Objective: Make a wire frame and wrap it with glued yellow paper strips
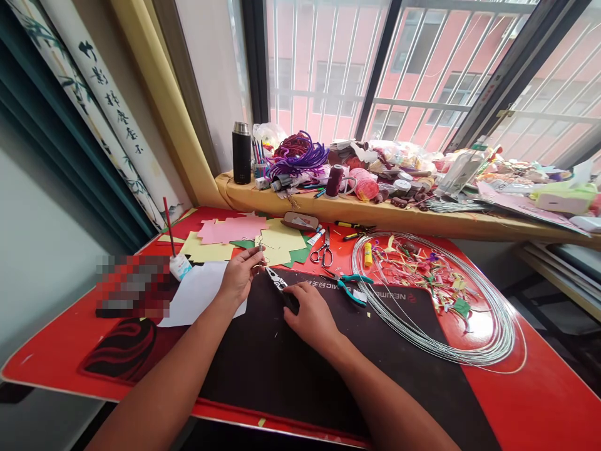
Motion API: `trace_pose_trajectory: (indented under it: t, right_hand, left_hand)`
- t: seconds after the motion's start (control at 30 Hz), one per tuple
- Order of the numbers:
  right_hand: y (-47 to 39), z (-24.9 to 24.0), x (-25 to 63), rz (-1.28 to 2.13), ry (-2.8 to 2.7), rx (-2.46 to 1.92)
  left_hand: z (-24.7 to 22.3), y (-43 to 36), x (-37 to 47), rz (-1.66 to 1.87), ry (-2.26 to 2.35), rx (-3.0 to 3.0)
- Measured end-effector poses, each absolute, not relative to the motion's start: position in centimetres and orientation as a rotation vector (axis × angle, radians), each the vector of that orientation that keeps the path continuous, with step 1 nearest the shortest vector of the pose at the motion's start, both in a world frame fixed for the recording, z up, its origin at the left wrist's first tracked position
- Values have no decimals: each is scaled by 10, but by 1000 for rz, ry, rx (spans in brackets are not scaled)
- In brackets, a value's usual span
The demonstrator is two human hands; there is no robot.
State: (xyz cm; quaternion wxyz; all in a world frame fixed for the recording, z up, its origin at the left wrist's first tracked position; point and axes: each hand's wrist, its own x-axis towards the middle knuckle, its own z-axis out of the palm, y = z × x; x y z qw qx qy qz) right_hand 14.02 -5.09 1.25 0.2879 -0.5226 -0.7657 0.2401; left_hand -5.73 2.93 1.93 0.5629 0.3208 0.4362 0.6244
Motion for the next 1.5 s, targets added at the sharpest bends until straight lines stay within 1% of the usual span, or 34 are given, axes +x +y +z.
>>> trace_pose_trajectory:
  t: [0.1,0.17,0.23,0.3,0.43,0.6,0.83,1.0,1.1,1.3,1.4,1.5]
  right_hand:
    - [-41,10,147,843,-1796,-1342]
    - [-34,10,152,1091,-1568,-1271]
    - [-27,11,157,1347,-1293,-1189]
    - [-23,14,160,1518,-1052,-1141]
    - [-26,16,156,1692,-794,-1052]
    - [-32,12,148,1848,-712,-911]
    - [-38,14,145,1972,-813,-770]
    - [-45,7,139,2021,-948,-799]
    - [-44,3,139,2004,-967,-825]
    - [-40,5,144,1879,-1055,-910]
    - [-40,5,144,1783,-1163,-948]
    - [-41,6,143,1708,-1259,-961]
  left_hand:
    - [18,32,-63,1528,990,707]
    - [17,33,-64,1532,976,666]
    - [17,33,-64,1474,982,630]
    - [18,31,-61,1375,1004,621]
    - [20,25,-51,1189,998,694]
    - [19,19,-45,1065,899,799]
    - [21,18,-47,1152,884,814]
    - [22,16,-44,1117,929,838]
    - [24,17,-44,1136,966,895]
    - [28,29,-65,1533,1244,1134]
    - [28,29,-72,1588,1437,1340]
    - [30,25,-71,1588,1517,1574]
